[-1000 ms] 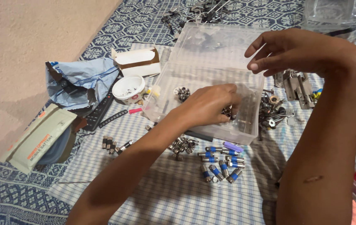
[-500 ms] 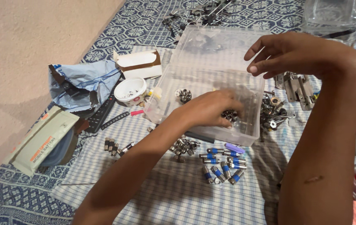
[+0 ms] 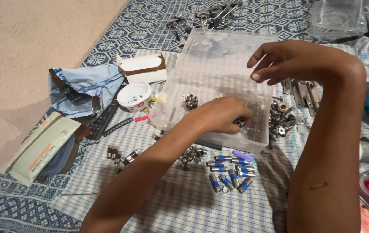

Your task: The person assembles small cylindrical electronic components by inserting them into a multi-hole holder and securing them with rubber bands. They repeatedly pick up components, place them into the holder, and wrap bands around the groups.

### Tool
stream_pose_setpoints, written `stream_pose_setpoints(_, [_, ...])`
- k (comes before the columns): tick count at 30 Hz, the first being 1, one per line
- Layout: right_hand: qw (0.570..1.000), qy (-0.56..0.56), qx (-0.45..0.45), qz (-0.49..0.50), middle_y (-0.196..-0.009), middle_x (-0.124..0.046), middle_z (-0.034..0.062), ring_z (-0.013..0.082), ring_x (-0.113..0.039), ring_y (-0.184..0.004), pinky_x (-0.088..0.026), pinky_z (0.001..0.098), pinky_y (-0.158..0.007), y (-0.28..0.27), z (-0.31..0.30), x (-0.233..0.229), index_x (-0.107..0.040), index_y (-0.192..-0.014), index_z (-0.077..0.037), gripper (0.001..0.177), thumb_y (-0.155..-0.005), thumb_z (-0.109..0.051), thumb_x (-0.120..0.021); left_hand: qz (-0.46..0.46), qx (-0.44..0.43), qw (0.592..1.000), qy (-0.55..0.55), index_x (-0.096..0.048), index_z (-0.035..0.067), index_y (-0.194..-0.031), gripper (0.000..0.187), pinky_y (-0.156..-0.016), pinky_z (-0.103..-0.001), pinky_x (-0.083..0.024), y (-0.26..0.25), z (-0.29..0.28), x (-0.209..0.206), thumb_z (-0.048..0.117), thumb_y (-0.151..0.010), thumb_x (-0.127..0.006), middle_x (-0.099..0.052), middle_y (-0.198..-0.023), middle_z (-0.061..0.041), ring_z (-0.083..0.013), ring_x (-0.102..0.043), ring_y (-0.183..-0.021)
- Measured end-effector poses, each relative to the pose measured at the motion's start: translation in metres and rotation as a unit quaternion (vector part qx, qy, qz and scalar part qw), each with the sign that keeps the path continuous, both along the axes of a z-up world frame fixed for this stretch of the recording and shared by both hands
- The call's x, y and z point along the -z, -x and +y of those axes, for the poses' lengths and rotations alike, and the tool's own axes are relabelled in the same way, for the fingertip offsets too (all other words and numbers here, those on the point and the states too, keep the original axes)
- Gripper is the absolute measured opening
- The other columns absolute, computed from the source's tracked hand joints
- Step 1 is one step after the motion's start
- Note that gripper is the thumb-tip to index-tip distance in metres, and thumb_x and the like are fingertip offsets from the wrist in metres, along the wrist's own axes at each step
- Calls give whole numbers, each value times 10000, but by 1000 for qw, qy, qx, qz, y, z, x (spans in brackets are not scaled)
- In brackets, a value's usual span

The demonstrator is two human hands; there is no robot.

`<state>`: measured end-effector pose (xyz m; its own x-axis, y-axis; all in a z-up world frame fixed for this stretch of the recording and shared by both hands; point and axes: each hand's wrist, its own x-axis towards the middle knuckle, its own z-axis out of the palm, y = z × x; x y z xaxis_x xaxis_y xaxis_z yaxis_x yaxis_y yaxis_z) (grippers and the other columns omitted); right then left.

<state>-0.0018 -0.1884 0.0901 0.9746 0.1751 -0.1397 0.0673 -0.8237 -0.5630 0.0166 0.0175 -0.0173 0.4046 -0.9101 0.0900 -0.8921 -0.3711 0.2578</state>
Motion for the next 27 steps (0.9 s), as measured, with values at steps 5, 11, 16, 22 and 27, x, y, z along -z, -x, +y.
stream_pose_setpoints(5, [1000, 12, 3, -2, -1113, -789, 78, 219, -757, -1041, -570, 411, -952, 2, 4, -3, -664, -1304, -187, 474, -876, -377, -742, -1, -23, 999, -35, -694, 90, -1016, 313, -867, -476, -519, 8, -1, -13, 153, -745, -836, -696, -1020, -119, -329, -669, -1018])
stream_pose_setpoints(11, [1000, 18, -5, -9, -1120, -779, 77, 214, -755, -1032, -576, 407, -934, 5, 10, -8, -661, -1296, -179, 464, -877, -362, -740, 8, -46, 999, 18, -722, 139, -1027, 277, -871, -364, -575, 13, 11, -54, 191, -766, -802, -750, -1044, -65, -223, -716, -1001])
stream_pose_setpoints(16, [996, 17, -77, -42, -1126, -778, 90, 212, -775, -982, -602, 403, -869, 3, 29, -13, -646, -1288, -152, 445, -889, -337, -707, -3, -75, 997, 29, -736, 118, -1067, 260, -828, -347, -601, 12, 50, -93, 198, -822, -773, -761, -1065, -98, -221, -745, -950])
stream_pose_setpoints(22, [981, 63, -166, -72, -1021, -807, 61, 192, -773, -949, -596, 374, -829, 5, 90, -13, -694, -1184, -152, 357, -893, -351, -745, 37, -159, 982, -98, -725, 122, -1157, 402, -803, -378, -578, 21, 111, -109, 299, -798, -766, -760, -1047, -120, -266, -743, -912])
stream_pose_setpoints(27, [965, 68, -228, -107, -961, -802, 75, 214, -784, -873, -604, 367, -801, 11, 174, 5, -722, -1122, -144, 255, -881, -223, -690, 88, -191, 971, -111, -742, 98, -1085, 348, -789, -381, -574, 33, 185, -103, 282, -790, -754, -789, -976, -98, -252, -760, -879])
